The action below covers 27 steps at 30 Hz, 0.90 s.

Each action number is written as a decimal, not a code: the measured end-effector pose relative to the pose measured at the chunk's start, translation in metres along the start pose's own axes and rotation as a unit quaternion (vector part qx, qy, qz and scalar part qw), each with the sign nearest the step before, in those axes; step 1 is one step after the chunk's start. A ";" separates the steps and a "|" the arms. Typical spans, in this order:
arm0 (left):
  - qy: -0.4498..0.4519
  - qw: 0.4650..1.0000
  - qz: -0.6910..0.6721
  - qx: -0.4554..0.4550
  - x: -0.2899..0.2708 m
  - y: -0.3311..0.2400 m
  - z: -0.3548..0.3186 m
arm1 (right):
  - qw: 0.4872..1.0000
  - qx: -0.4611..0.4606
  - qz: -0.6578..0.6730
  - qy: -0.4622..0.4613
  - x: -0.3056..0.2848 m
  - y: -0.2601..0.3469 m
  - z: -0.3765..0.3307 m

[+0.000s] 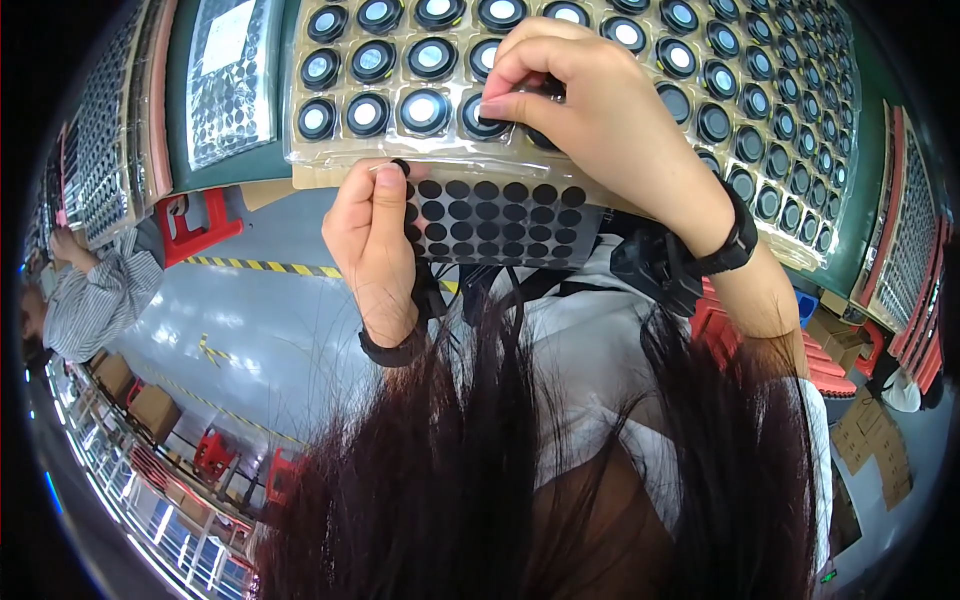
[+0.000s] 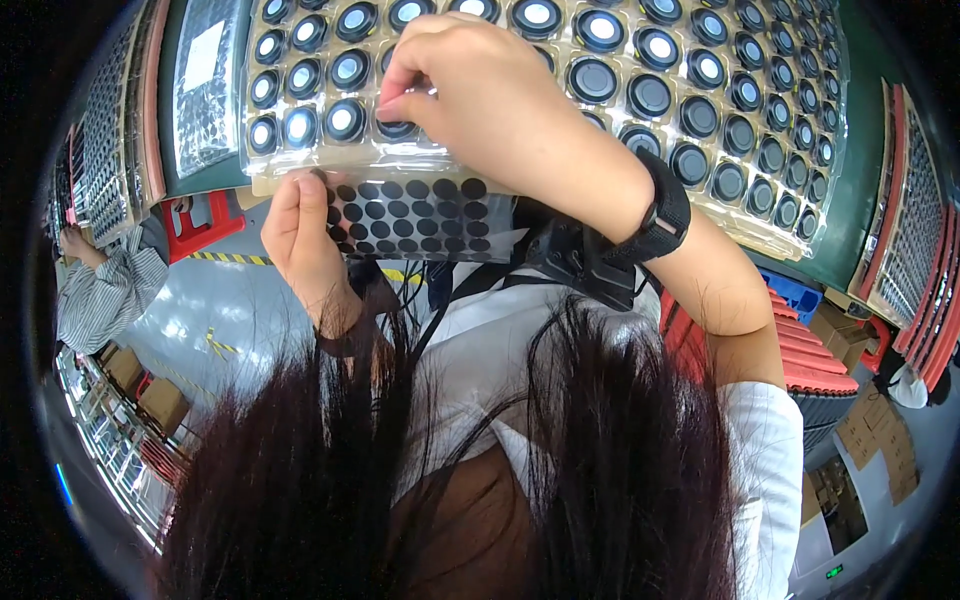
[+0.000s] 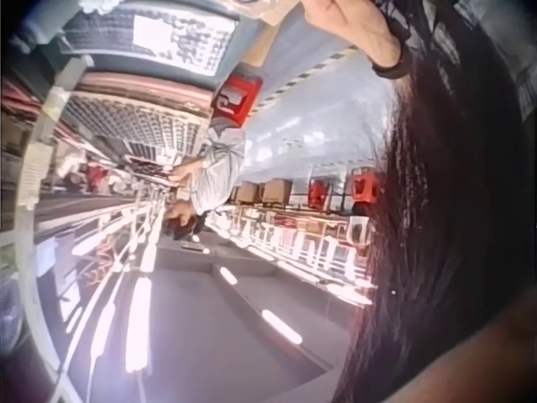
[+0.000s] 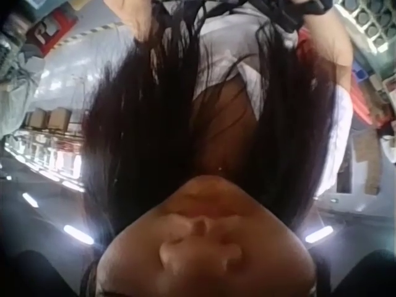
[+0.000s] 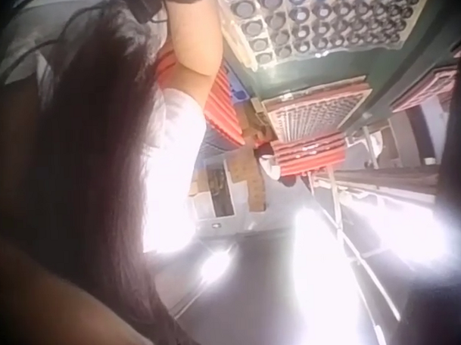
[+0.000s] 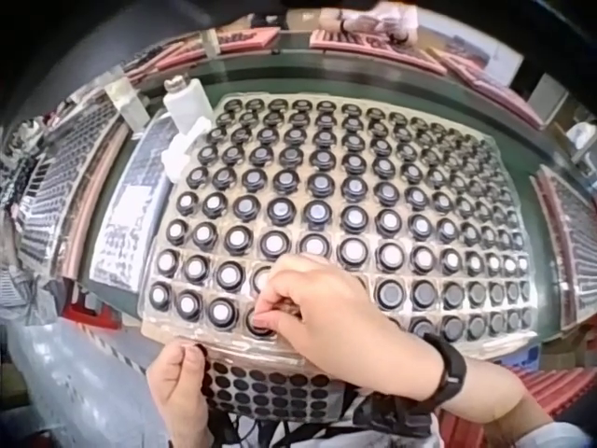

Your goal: Applying small black labels to electronic components arranged in a grid tray.

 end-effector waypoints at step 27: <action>0.031 0.999 0.021 0.020 0.005 -0.006 0.004 | 0.986 -0.066 -0.147 -0.036 0.011 0.019 0.000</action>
Point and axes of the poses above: each hand's wrist, its own z-axis towards the middle knuckle, its own x-axis out of the palm, y = z × x, the point moved 9 cm from there along z, towards the middle knuckle, and after that the axes turned 1 degree about -z, right-handed, at the moved point
